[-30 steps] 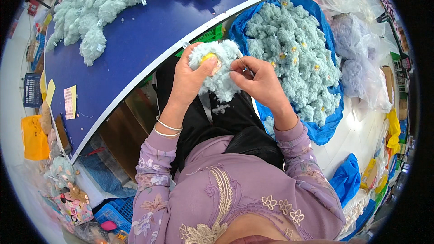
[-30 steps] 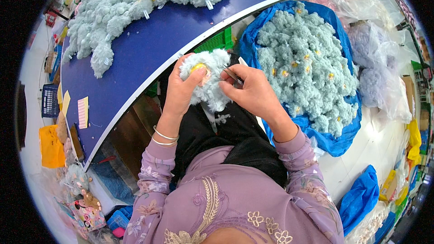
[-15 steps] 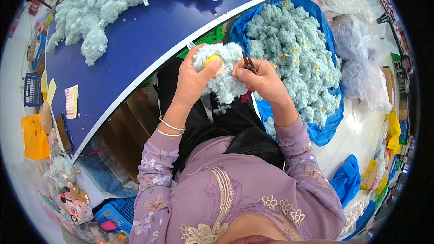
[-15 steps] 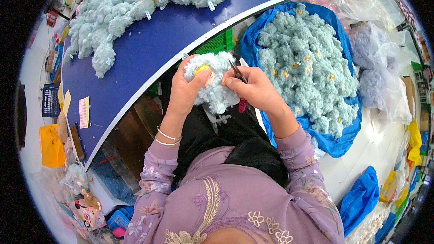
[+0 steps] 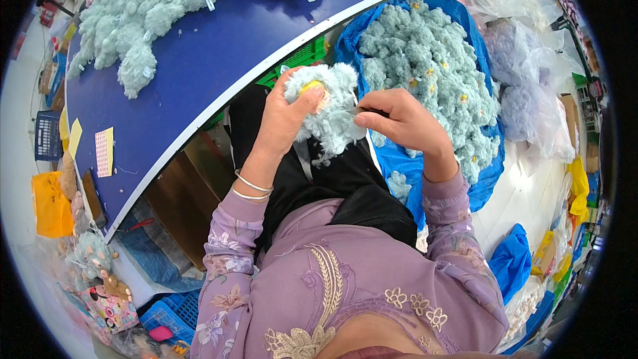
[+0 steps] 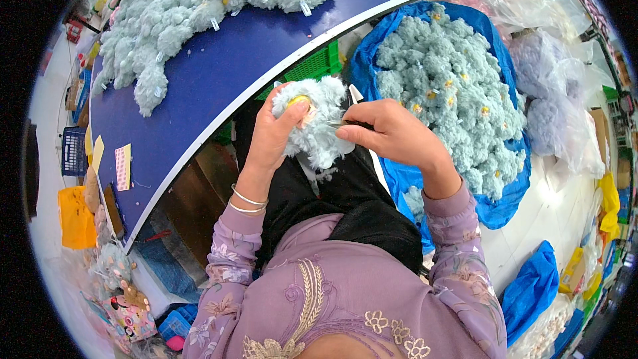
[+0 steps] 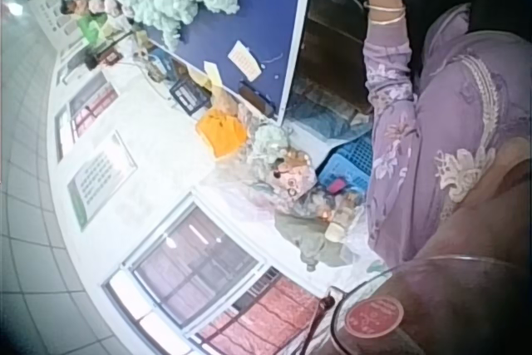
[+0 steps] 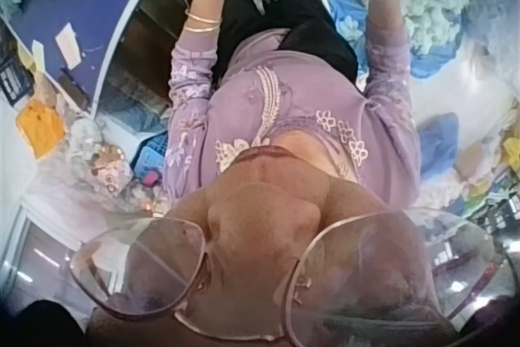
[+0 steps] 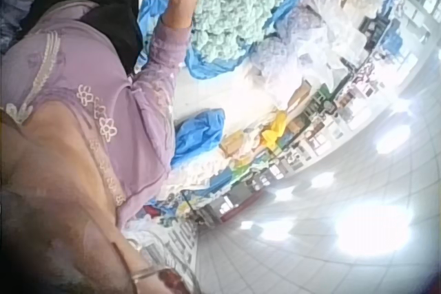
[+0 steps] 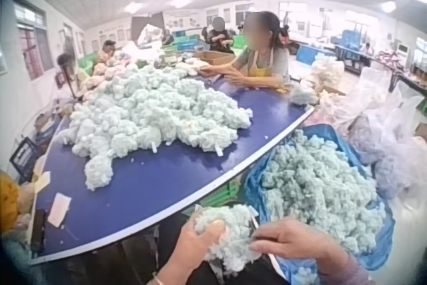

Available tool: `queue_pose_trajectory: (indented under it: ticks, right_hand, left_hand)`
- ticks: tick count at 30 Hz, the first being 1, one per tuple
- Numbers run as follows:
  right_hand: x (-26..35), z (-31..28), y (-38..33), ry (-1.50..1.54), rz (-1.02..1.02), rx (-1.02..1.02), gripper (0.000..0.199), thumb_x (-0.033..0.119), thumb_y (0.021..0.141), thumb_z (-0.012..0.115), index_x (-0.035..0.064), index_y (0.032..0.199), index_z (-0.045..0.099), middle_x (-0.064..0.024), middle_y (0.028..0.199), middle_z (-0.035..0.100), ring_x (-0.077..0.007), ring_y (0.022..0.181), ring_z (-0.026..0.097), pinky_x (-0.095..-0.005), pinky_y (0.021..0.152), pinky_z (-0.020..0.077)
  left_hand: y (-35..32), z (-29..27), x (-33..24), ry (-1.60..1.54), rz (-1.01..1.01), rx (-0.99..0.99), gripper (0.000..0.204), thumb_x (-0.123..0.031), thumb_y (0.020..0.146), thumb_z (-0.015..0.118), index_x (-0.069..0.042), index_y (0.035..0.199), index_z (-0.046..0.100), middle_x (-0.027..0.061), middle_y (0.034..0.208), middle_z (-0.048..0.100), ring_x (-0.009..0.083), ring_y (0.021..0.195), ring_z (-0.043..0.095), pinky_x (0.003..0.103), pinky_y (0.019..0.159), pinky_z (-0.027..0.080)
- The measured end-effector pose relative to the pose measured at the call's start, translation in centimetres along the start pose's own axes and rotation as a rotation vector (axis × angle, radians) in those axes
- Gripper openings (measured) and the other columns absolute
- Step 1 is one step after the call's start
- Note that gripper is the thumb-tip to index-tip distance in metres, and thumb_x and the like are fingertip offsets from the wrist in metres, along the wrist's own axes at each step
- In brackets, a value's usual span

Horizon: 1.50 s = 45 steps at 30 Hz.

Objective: The person sits at a blue table and repeatedly picks up small light-blue stuffed toys, trims loose threads and fibers with scissors, and places the finished items back on the table. The person handles the toys one at a time, rotating them to access different sides.

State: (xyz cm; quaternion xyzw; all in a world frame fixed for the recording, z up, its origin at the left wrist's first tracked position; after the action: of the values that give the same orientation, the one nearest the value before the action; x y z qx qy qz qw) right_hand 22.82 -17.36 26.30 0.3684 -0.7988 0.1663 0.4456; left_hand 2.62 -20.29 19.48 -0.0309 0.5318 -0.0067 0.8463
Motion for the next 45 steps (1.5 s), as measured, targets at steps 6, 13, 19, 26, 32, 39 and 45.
queue_pose_trajectory:
  ticks: [6,13,19,26,32,39,45]
  right_hand:
    - [-1.2,0.3,0.8,-0.117,-0.044,0.041,0.033,0.031,0.09,0.063,-0.0002,0.079,0.058,-0.0163,0.065,0.05,-0.0323,0.057,0.048,-0.0408,0.053,0.0385]
    - [-1.4,0.1,0.9,-0.063,-0.023,0.07,0.031,0.026,0.09,0.064,-0.0032,0.081,0.058,-0.0149,0.065,0.048,-0.0257,0.055,0.042,-0.0363,0.053,0.0383]
    - [-1.6,0.3,0.9,-0.084,-0.026,0.064,0.033,0.029,0.091,0.062,-0.0007,0.078,0.058,-0.0165,0.061,0.049,-0.0294,0.053,0.045,-0.0395,0.051,0.0371]
    - [-1.5,0.5,1.1,-0.074,-0.031,0.055,0.032,0.028,0.09,0.062,-0.0012,0.077,0.058,-0.0168,0.06,0.047,-0.0288,0.052,0.042,-0.0393,0.05,0.0361]
    - [-1.9,0.3,0.1,0.172,0.04,-0.042,0.029,0.025,0.091,0.061,-0.0003,0.077,0.059,-0.0059,0.062,0.05,-0.0119,0.058,0.047,-0.0321,0.052,0.0364]
    - [-2.8,1.7,-0.8,0.263,0.275,-0.174,0.028,0.027,0.085,0.069,-0.0004,0.091,0.062,-0.0033,0.078,0.061,-0.0087,0.075,0.052,-0.0274,0.066,0.0445]
    - [-5.3,5.4,-1.1,0.592,0.328,-0.221,0.035,0.02,0.086,0.066,-0.0045,0.11,0.061,-0.0045,0.093,0.066,-0.0082,0.081,0.057,-0.0261,0.071,0.0474]
  left_hand:
    - [0.0,0.2,0.0,-0.028,-0.028,0.022,0.038,-0.011,0.087,0.066,0.001,0.119,0.051,0.0045,0.098,0.061,0.0066,0.079,0.056,0.022,0.073,0.048]
    - [0.0,0.4,0.0,-0.041,-0.04,0.017,0.037,-0.011,0.088,0.066,0.001,0.119,0.051,0.0042,0.097,0.061,0.0063,0.078,0.055,0.022,0.072,0.047]
    - [0.0,0.5,0.0,-0.046,-0.044,0.018,0.036,-0.01,0.088,0.065,0.001,0.119,0.051,0.0042,0.097,0.061,0.0063,0.078,0.055,0.022,0.072,0.047]
    - [0.0,0.7,0.0,-0.058,-0.042,0.035,0.034,-0.009,0.087,0.065,0.001,0.117,0.052,0.004,0.095,0.061,0.006,0.077,0.054,0.022,0.071,0.047]
    - [0.0,0.8,-0.1,-0.077,-0.036,0.046,0.035,-0.009,0.087,0.066,0.0,0.118,0.052,0.0044,0.096,0.062,0.0066,0.079,0.056,0.022,0.073,0.047]
    - [0.2,0.2,0.3,0.042,0.011,0.016,0.037,-0.011,0.087,0.067,0.0,0.119,0.051,0.0048,0.102,0.061,0.0079,0.086,0.058,0.024,0.077,0.049]
    - [0.9,-1.0,-1.0,0.676,0.268,0.131,0.054,-0.015,0.084,0.071,-0.001,0.129,0.045,0.0103,0.116,0.056,0.0146,0.101,0.056,0.028,0.083,0.05]
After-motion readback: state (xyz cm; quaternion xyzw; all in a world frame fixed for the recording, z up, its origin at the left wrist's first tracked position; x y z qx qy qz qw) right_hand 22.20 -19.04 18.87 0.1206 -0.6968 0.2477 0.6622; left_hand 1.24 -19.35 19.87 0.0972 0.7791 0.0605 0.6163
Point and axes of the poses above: each hand's wrist, its own y-axis towards the middle knuckle, its own z-axis out of the palm, x = y × z, the point moved 2 cm from there along y, towards the middle knuckle
